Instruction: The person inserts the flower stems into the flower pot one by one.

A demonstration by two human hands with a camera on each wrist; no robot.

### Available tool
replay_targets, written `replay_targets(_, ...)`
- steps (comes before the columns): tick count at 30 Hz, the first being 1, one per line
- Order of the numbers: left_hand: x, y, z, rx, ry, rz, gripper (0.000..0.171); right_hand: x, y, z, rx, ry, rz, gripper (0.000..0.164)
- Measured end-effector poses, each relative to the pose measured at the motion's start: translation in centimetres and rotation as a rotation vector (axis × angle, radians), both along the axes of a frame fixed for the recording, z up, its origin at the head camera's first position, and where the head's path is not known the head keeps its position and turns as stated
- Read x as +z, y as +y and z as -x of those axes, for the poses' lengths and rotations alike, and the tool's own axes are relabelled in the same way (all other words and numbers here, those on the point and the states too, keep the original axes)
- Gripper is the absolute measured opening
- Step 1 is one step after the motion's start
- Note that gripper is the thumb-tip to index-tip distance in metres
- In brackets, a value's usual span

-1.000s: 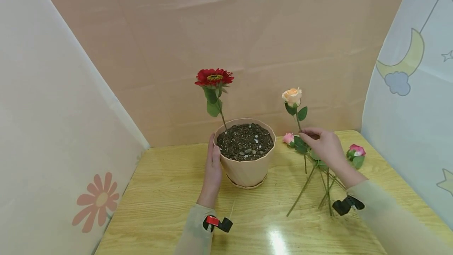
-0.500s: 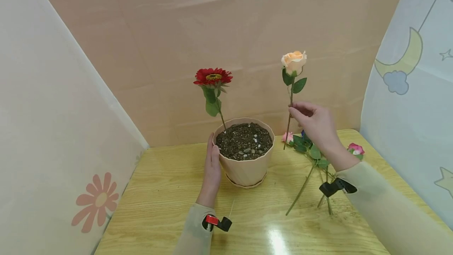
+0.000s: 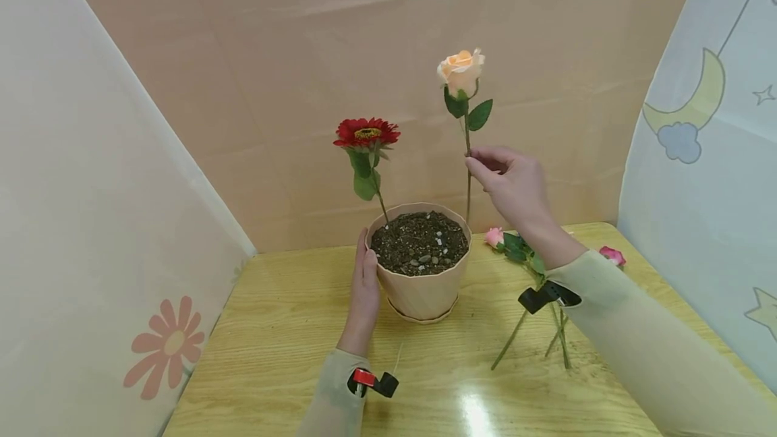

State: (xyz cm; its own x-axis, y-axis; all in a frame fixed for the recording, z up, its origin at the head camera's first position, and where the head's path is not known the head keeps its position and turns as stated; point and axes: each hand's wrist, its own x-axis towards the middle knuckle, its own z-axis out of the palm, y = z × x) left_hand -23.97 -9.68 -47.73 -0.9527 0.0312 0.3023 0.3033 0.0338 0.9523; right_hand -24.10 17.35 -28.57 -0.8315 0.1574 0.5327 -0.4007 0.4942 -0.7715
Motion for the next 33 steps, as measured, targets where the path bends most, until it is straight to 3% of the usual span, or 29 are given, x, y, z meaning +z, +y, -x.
replay_targets(8,0.0,-0.1,-0.1,0.005,0.004,0.012,0.058,0.7,-2.3,1.3,0.065,0.022,0.052,0.027)
replay_targets(20,-0.5,0.0,0.0,0.025,0.006,0.005,0.059,-2.2,-6.2,4.3,0.151,0.03,0.095,0.022)
replay_targets(33,-0.1,0.1,0.0,0.021,0.006,0.0,0.058,-3.8,-8.1,5.9,0.13,0.007,0.045,0.022)
